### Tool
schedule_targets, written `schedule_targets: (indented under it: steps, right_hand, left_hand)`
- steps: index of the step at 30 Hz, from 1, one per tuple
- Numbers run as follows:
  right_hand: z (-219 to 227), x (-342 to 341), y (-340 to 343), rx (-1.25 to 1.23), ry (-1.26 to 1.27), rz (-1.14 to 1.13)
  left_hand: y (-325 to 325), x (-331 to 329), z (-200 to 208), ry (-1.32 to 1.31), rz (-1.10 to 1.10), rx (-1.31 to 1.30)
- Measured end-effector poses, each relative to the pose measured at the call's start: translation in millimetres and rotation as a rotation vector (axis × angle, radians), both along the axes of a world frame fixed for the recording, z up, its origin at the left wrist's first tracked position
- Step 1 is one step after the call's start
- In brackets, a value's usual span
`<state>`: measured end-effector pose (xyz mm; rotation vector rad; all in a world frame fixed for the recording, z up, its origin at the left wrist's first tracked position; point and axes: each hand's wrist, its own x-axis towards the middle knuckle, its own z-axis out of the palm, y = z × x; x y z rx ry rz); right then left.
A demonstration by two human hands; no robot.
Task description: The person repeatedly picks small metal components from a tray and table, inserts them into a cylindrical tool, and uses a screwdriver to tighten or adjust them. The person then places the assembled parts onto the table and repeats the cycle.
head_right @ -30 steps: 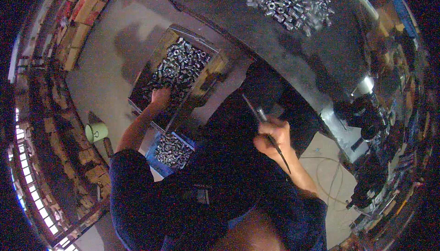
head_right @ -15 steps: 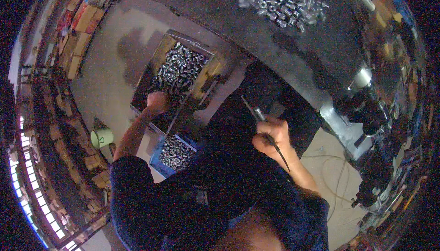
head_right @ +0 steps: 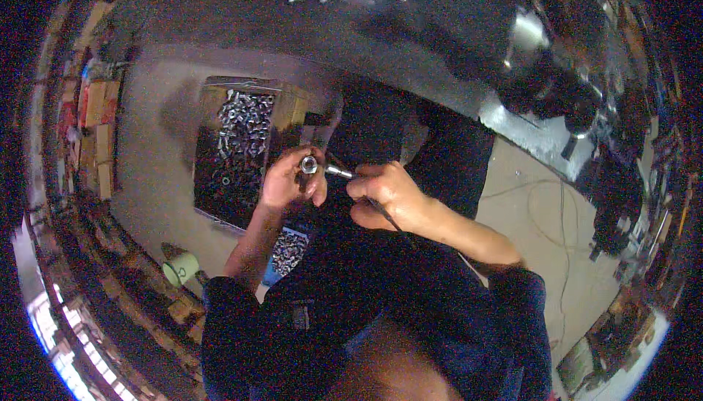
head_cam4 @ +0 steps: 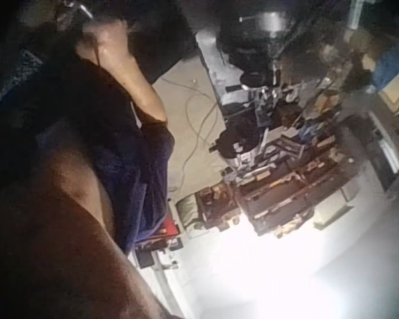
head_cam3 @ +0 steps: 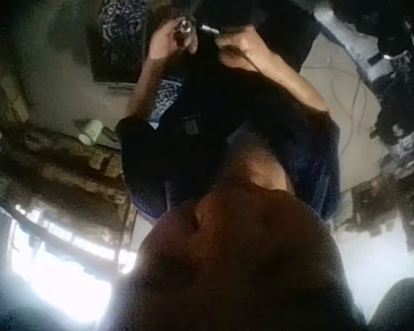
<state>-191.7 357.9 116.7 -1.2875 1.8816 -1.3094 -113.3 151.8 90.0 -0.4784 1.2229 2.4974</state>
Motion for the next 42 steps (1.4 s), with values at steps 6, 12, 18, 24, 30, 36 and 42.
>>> schedule_targets:
  steps: [6, 12, 18, 24, 30, 36, 42]
  right_hand:
    - [-5.7, -2.8, 2.8, 0.008, -0.023, -0.028]
    - [-3.5, -4.3, -1.8, 0.036, -0.007, -0.018]
    - [-4.9, -2.7, -1.3, 0.099, 0.046, -0.037]
    - [-7.2, -1.2, 3.0, 0.096, 0.036, -0.064]
    - [-9.7, -2.6, 4.2, 0.059, 0.025, -0.073]
    - [-7.0, -4.3, 13.7, -0.025, -0.055, -0.077]
    - [9.2, -5.2, 25.4, -0.349, 0.159, -0.113]
  left_hand:
    - [7.0, -4.5, -3.8, -0.097, 0.062, 0.137]
    - [-1.6, -8.9, 6.3, 0.002, 0.065, -0.101]
    - [5.1, -21.2, 35.1, 0.176, -0.138, -0.680]
    - [11.1, -30.2, 50.8, 0.456, -0.295, -1.022]
    - [7.1, -27.5, 37.7, 0.173, -0.258, -0.619]
    - [2.7, -32.0, 33.2, 0.222, -0.165, -0.749]
    - [-6.1, -36.5, 17.1, 0.327, -0.061, -1.518]
